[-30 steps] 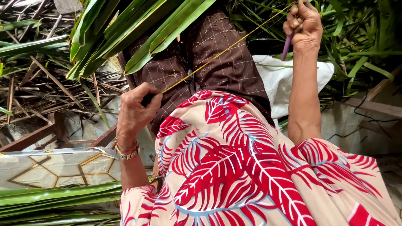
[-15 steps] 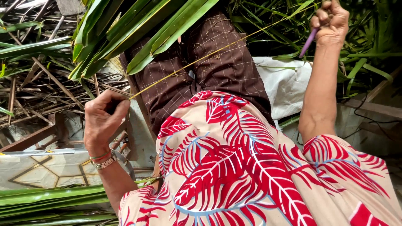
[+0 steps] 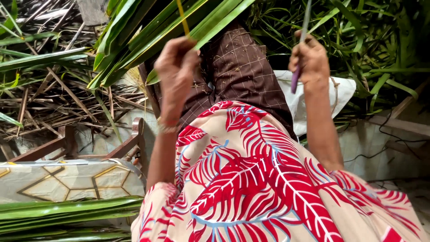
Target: Stripping the midrib from palm leaves with a knife and tying them into bundles
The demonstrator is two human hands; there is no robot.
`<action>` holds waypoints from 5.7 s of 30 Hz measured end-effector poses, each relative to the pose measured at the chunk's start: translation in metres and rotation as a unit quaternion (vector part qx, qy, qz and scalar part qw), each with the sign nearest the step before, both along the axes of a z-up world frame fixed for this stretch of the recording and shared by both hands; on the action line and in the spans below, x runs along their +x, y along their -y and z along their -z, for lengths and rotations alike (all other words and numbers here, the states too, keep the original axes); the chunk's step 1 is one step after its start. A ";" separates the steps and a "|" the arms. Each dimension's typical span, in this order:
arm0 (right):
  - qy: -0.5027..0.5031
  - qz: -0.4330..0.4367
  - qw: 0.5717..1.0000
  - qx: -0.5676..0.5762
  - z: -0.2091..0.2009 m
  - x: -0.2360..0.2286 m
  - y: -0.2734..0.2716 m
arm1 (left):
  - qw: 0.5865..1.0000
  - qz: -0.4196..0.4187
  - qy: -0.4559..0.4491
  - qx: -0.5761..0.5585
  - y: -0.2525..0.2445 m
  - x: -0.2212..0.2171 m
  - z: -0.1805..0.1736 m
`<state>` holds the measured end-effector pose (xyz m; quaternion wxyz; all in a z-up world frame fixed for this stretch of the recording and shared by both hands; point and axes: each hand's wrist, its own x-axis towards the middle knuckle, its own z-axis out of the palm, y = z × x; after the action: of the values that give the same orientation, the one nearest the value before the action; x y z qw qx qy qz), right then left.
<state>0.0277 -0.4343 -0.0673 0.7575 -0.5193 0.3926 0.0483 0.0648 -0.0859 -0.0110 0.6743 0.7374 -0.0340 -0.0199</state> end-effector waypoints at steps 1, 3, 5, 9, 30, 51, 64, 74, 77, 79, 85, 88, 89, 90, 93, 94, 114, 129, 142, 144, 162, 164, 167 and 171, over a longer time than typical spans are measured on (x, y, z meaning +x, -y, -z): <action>0.065 -0.042 0.996 0.041 -0.007 -0.008 -0.016 | 0.998 0.002 0.010 -0.068 0.018 0.008 0.008; 0.132 -0.083 0.985 0.081 -0.027 -0.021 -0.047 | 0.990 0.006 0.022 -0.136 0.051 0.018 0.017; 0.127 -0.167 0.974 0.085 -0.054 -0.032 -0.077 | 0.941 -0.019 -0.015 -0.338 0.083 0.021 0.018; 0.177 -0.166 0.943 0.226 -0.033 -0.023 -0.094 | 0.902 -0.063 -0.054 -0.425 0.119 0.008 0.024; 0.162 -0.028 0.969 0.185 -0.001 0.024 -0.040 | 0.871 0.180 0.098 0.447 0.072 0.010 0.027; 0.156 -0.154 0.949 0.227 -0.004 0.016 -0.046 | 0.978 0.182 -0.017 0.097 0.073 -0.005 0.024; 0.059 -0.107 0.991 -0.048 -0.043 0.024 -0.017 | 0.974 0.146 -0.045 0.168 0.056 -0.001 0.035; 0.109 -0.156 0.967 0.172 -0.032 0.003 -0.072 | 0.976 0.173 -0.036 0.128 0.086 0.001 0.021; 0.134 -0.173 0.952 0.214 -0.020 0.005 -0.065 | 0.979 0.168 -0.020 0.116 0.085 -0.003 0.025; 0.148 -0.180 0.945 0.228 -0.013 0.005 -0.062 | 0.980 0.168 -0.018 0.108 0.082 -0.006 0.020; 0.176 -0.157 0.940 0.246 0.024 0.007 -0.029 | 0.979 0.175 -0.020 0.102 0.069 -0.013 0.006; 0.160 -0.092 0.959 0.216 0.020 0.016 0.002 | 0.976 0.187 -0.042 0.108 0.058 -0.018 0.008; 0.128 -0.056 0.971 0.192 0.010 0.019 0.009 | 0.973 0.197 -0.060 0.106 0.054 -0.021 0.011; 0.128 -0.057 0.971 0.192 0.033 0.014 0.044 | 0.973 0.196 -0.061 0.106 0.044 -0.023 0.012; 0.205 0.120 0.957 0.167 0.064 0.010 0.104 | 0.970 0.184 -0.098 0.125 0.024 -0.020 0.011; 0.176 0.066 0.979 0.081 0.051 0.009 0.094 | 0.970 0.170 -0.105 0.135 0.022 -0.018 0.009; 0.163 -0.193 0.944 0.212 -0.023 0.019 -0.079 | 0.978 0.154 -0.099 0.101 0.045 -0.019 0.013; 0.124 0.075 0.989 -0.033 0.098 0.045 0.149 | 0.962 0.060 -0.058 0.262 -0.031 -0.023 -0.016; 0.031 -0.093 0.994 -0.051 0.090 0.007 0.089 | 0.885 -0.327 0.124 0.307 -0.166 -0.043 -0.034; 0.021 -0.094 0.994 -0.061 0.084 0.006 0.090 | 0.893 -0.340 0.123 0.268 -0.176 -0.057 -0.024; -0.019 -0.111 0.992 -0.057 0.086 0.021 0.065 | 0.919 -0.354 0.158 -0.064 -0.243 -0.095 0.069; -0.029 -0.100 0.993 -0.059 0.089 0.021 0.067 | 0.935 -0.351 -0.050 -0.016 -0.228 -0.070 0.061; -0.034 -0.112 0.992 -0.053 0.092 0.021 0.066 | 0.829 -0.449 -0.061 0.329 -0.259 -0.060 0.188; -0.032 -0.124 0.990 -0.062 0.089 0.018 0.059 | 0.842 -0.450 -0.066 0.289 -0.247 -0.070 0.237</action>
<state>0.0457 -0.4934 -0.1567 0.6988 -0.6081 0.3521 0.1339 -0.0055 0.1612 -0.2481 0.3657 0.8301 0.3534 0.2286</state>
